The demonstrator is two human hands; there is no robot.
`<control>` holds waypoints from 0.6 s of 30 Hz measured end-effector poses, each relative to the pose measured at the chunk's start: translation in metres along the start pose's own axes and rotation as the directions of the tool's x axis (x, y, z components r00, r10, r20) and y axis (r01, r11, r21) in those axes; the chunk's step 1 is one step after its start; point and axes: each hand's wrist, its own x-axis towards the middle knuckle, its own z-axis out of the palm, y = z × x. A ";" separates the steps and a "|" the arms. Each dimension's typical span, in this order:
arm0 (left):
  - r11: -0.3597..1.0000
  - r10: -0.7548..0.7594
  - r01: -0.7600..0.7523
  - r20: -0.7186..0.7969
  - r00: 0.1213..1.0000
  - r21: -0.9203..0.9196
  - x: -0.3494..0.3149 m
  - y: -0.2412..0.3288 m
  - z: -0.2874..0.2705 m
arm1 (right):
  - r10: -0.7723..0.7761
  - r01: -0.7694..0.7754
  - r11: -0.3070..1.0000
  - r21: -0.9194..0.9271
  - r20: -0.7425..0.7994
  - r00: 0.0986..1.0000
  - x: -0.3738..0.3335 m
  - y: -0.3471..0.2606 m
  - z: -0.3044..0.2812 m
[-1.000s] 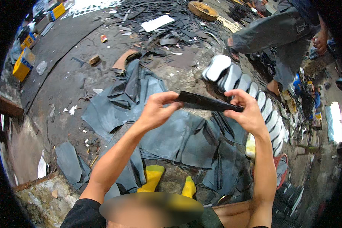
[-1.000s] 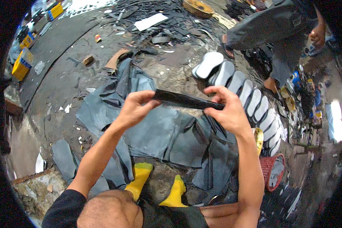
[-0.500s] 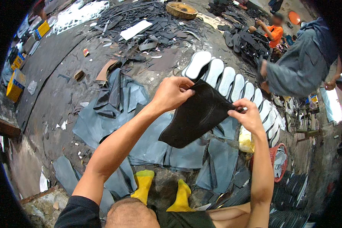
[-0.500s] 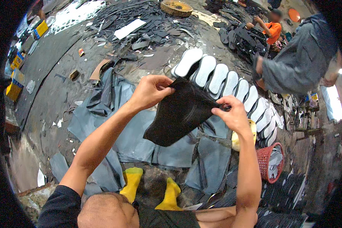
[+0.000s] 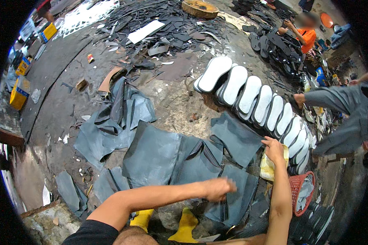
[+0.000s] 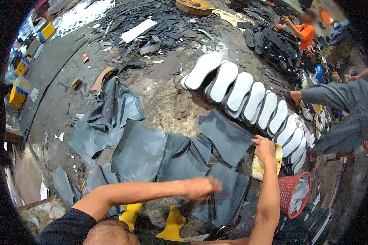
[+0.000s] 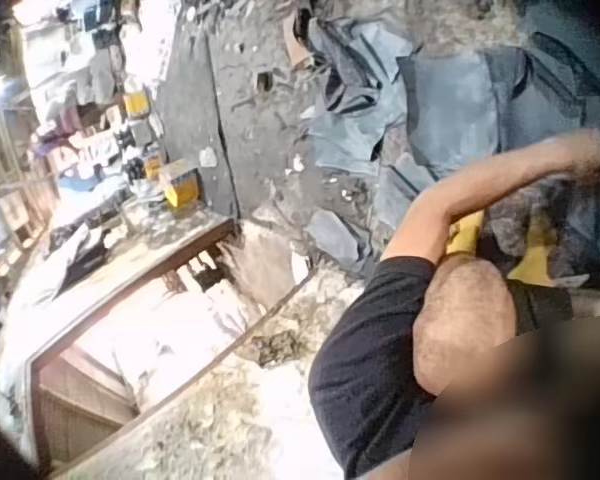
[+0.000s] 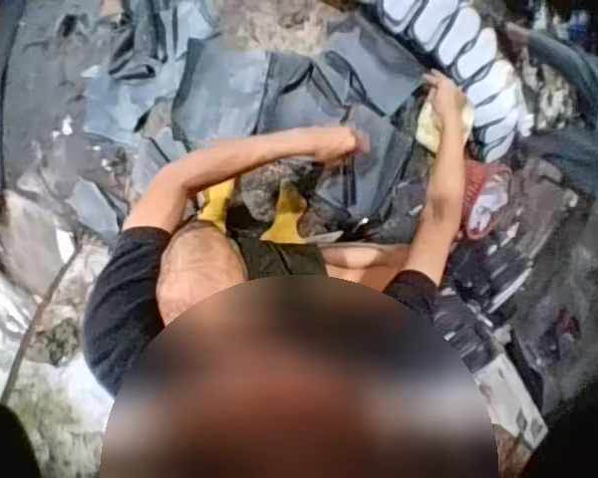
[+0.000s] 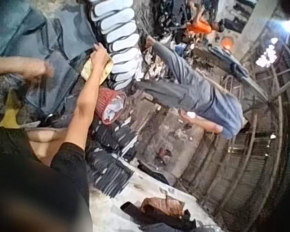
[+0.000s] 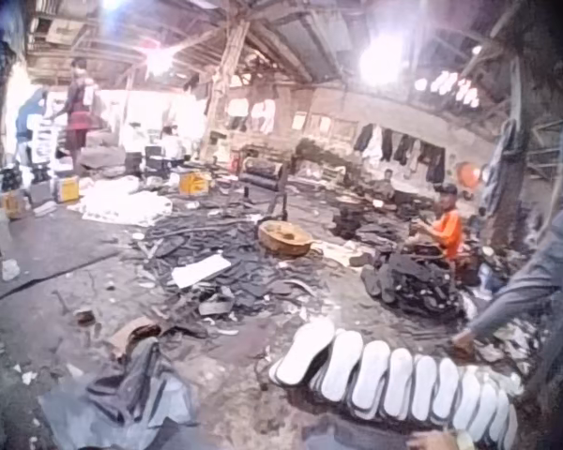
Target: The person sits on the floor and repeatedly picks up, unfolds, and inspects dark grey rubber pieces. They handle the pieces one at a time, turning them over and placing them back into a pile. The task involves sorting or inspecting the rubber pieces without using any tools.
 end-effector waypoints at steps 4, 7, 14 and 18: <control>0.917 -0.063 -0.041 -0.246 0.967 -0.396 -0.072 -0.005 0.004 | 0.113 -0.099 0.989 0.109 -0.121 0.986 0.011 0.006 0.028; 0.934 -0.277 0.064 -0.601 0.750 -0.351 -0.145 -0.050 -0.026 | 0.151 -0.138 0.988 0.072 -0.235 0.960 0.016 -0.010 0.042; 0.444 -0.134 0.789 -0.902 -0.410 -0.425 -0.323 -0.207 -0.073 | 0.276 -0.204 0.961 0.186 -0.629 0.727 0.015 -0.084 0.055; 0.265 -0.653 0.585 -0.589 -0.477 -0.767 -0.383 -0.244 -0.089 | 0.025 0.149 0.968 0.200 -0.673 0.739 0.029 -0.196 0.046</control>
